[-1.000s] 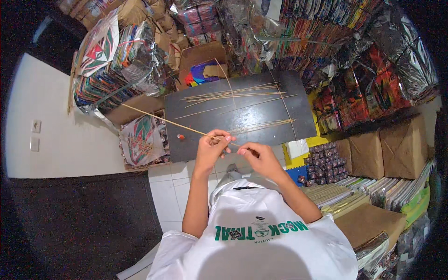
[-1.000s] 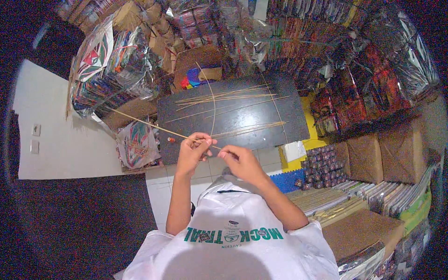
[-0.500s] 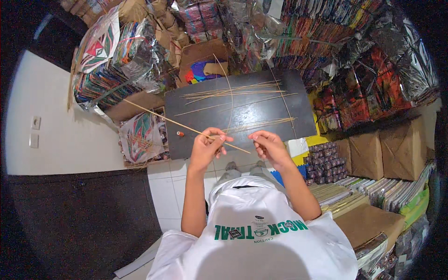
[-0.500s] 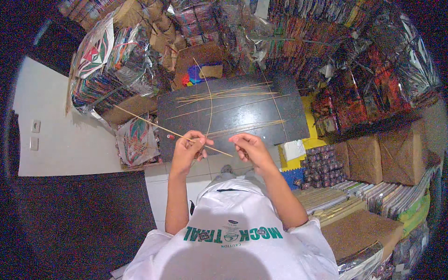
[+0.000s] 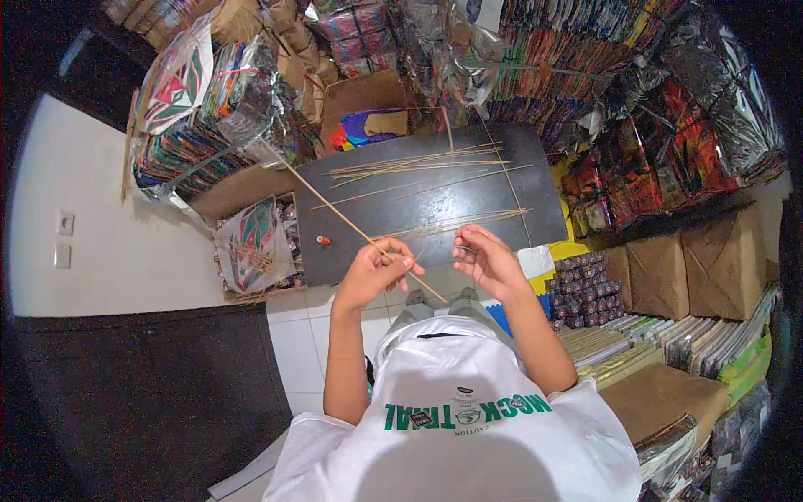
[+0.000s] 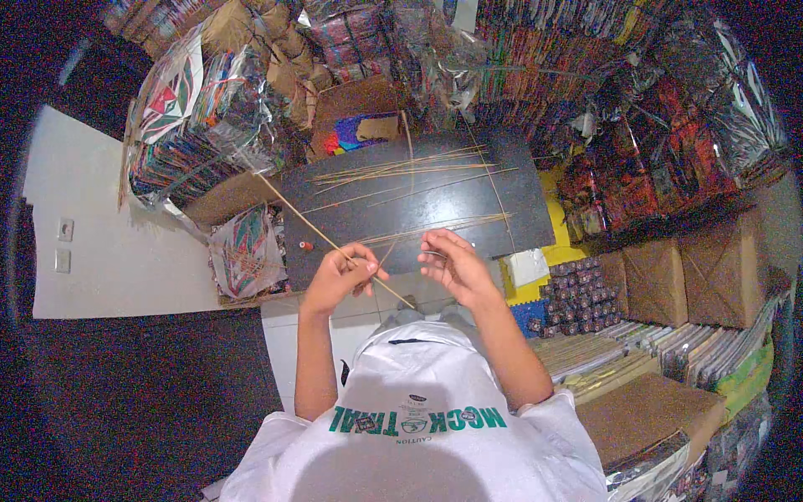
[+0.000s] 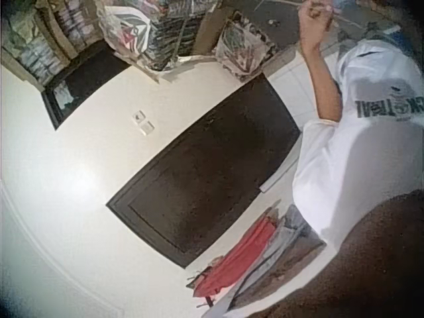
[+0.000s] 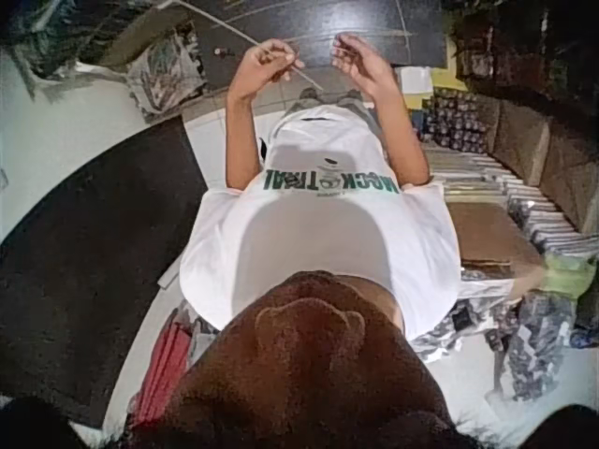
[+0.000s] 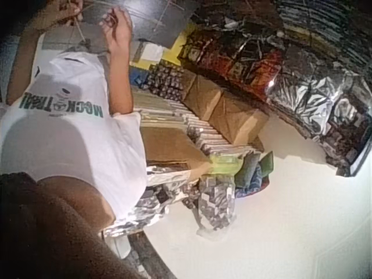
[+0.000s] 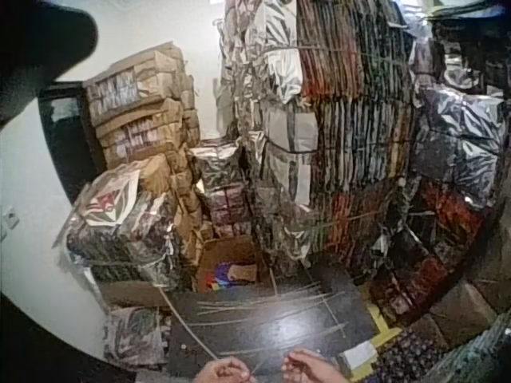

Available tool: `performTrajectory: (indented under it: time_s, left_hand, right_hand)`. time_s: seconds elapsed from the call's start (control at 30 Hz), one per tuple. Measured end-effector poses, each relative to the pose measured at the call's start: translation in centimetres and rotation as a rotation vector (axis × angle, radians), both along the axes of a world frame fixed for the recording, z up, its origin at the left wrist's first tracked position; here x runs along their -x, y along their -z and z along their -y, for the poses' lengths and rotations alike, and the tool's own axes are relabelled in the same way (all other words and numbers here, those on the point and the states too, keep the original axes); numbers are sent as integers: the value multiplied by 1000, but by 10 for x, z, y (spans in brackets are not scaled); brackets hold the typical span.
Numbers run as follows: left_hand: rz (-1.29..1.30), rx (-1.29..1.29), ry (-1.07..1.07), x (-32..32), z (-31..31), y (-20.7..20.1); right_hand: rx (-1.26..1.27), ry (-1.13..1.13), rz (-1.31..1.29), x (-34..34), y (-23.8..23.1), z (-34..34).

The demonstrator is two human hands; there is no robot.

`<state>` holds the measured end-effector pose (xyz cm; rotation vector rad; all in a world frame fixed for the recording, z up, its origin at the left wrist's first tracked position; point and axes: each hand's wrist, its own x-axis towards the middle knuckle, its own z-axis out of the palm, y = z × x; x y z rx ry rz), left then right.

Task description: The person is assembling a kite frame by hand. They tie thin wooden sticks together using string to form a cross structure, then add a curved stick to the frame. The person works on a dark table in a room filled with stacks of colorful materials.

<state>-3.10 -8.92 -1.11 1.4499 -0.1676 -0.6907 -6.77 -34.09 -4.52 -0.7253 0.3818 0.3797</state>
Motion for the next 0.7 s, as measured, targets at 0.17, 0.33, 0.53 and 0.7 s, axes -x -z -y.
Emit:
performTrajectory:
  time_s: [0.17, 0.33, 0.53, 0.7]
  left_hand:
    - [-5, -43, 42, 3, 6, -2]
    - [-11, -28, 40, 4, 4, 2]
    - [1, -47, 50, 2, 2, 1]
    - [22, -60, 30, 1, -1, 0]
  right_hand:
    - [61, 3, 76, -4, 5, 1]
    - [600, -71, 533, 1, -4, -13]
    - [769, -294, 679, 6, -11, -23]
    - [839, -359, 643, 9, -2, -19]
